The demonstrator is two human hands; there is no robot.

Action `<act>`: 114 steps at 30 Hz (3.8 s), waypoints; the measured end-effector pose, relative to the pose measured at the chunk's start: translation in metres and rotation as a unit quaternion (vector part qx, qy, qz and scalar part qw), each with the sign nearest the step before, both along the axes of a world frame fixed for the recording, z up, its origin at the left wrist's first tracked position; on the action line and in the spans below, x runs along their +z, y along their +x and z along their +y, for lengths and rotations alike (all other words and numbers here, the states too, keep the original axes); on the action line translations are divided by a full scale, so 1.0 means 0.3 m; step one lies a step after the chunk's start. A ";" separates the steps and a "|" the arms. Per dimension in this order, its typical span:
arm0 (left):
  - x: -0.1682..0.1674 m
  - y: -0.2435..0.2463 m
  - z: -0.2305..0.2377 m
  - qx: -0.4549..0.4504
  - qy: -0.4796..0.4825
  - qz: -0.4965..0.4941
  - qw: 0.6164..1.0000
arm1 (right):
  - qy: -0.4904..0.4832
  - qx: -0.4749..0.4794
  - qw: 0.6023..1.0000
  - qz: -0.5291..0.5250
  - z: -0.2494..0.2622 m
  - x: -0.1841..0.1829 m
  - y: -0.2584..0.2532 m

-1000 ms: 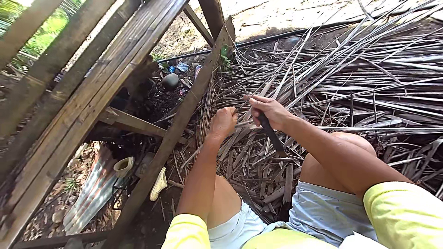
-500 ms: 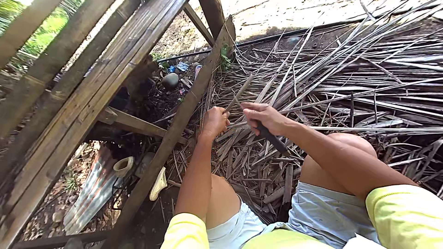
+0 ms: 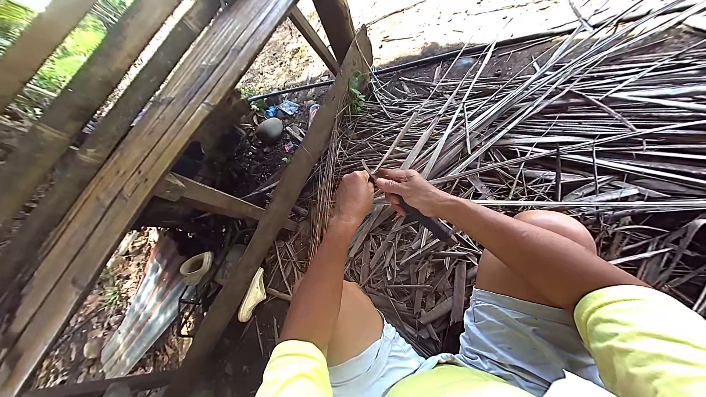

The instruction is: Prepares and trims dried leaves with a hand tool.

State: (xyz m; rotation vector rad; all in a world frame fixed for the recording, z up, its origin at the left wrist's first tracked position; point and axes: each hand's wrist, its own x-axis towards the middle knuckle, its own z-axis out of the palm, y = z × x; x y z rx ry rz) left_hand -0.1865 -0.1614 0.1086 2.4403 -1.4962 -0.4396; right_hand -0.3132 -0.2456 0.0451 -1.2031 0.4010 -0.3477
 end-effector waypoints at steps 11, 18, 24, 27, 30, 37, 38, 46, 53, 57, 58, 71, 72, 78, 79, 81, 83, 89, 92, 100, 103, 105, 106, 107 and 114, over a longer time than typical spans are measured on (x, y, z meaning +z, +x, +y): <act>0.023 -0.080 -0.005 -0.010 0.049 -0.103 0.993 | -0.365 -0.089 0.918 0.127 -0.035 -0.024 0.015; 0.030 -0.068 -0.007 0.005 0.045 -0.132 0.990 | -0.222 -0.030 0.969 0.104 -0.041 -0.004 0.001; 0.039 -0.124 0.008 -0.002 0.023 -0.169 0.985 | -0.175 -0.116 0.973 0.100 -0.118 -0.004 0.009; 0.057 -0.123 0.025 0.002 0.018 -0.166 0.986 | -0.098 -0.186 0.975 0.075 -0.208 -0.019 -0.009; 0.081 -0.100 0.048 0.021 0.024 -0.149 0.988 | -0.040 -0.296 0.951 0.077 -0.316 -0.040 -0.051; -0.004 0.026 0.008 0.062 -0.012 0.046 0.997 | -0.143 -0.138 0.979 0.049 -0.087 0.001 -0.045; -0.012 0.030 0.000 0.067 -0.021 0.082 0.994 | -0.149 -0.095 0.983 0.044 -0.052 -0.012 -0.032; 0.015 0.031 -0.001 0.059 -0.086 0.286 0.953 | -0.192 -0.058 0.980 -0.018 -0.080 -0.024 -0.030; 0.067 0.028 0.047 0.039 -0.038 0.304 0.951 | -0.157 -0.155 0.975 0.017 -0.182 -0.006 -0.090; 0.085 0.049 0.073 0.008 -0.015 0.295 0.955 | -0.064 -0.302 0.951 0.005 -0.321 -0.009 -0.132; 0.086 0.054 0.077 0.006 -0.007 0.272 0.962 | -0.050 -0.337 0.940 0.008 -0.345 -0.006 -0.141; 0.025 -0.117 0.015 -0.001 0.008 -0.180 0.984 | -0.062 -0.103 0.991 0.056 -0.061 0.015 -0.040; 0.026 -0.119 0.015 -0.008 0.001 -0.181 0.983 | -0.056 -0.118 0.990 0.051 -0.083 0.017 -0.048; 0.052 -0.113 0.054 -0.035 -0.042 -0.171 0.984 | 0.015 -0.240 0.969 0.050 -0.241 0.012 -0.105; 0.055 -0.105 0.064 -0.042 -0.058 -0.175 0.982 | 0.032 -0.271 0.961 0.053 -0.285 0.008 -0.124; 0.059 -0.079 0.078 -0.042 -0.082 -0.178 0.980 | 0.058 -0.335 0.939 0.056 -0.356 0.009 -0.168; 0.070 -0.037 0.080 -0.008 -0.088 -0.143 0.986 | 0.074 -0.412 0.908 0.029 -0.391 0.011 -0.201; 0.035 0.100 0.049 0.151 -0.175 0.003 0.973 | 0.094 -0.410 0.905 -0.069 -0.299 0.057 -0.199; 0.007 0.120 0.021 0.202 -0.302 0.094 0.927 | 0.042 -0.196 0.968 -0.149 -0.247 0.074 -0.207; -0.023 0.007 -0.029 0.212 -0.431 0.340 0.809 | 0.078 0.107 0.980 -0.146 -0.106 0.029 -0.137; -0.030 -0.051 -0.037 0.242 -0.376 0.419 0.791 | 0.154 0.104 0.976 -0.111 -0.062 0.007 -0.091; -0.026 -0.078 -0.037 0.264 -0.350 0.457 0.774 | 0.216 0.052 0.971 -0.091 -0.046 0.006 -0.073; -0.024 -0.088 -0.037 0.277 -0.336 0.478 0.763 | 0.242 0.018 0.966 -0.083 -0.044 0.010 -0.067; -0.020 -0.093 -0.035 0.287 -0.313 0.499 0.756 | 0.255 -0.001 0.963 -0.089 -0.051 0.005 -0.065; -0.019 -0.130 0.068 -0.007 -0.211 -0.066 0.975 | 0.300 -0.115 0.946 -0.033 -0.116 0.003 -0.057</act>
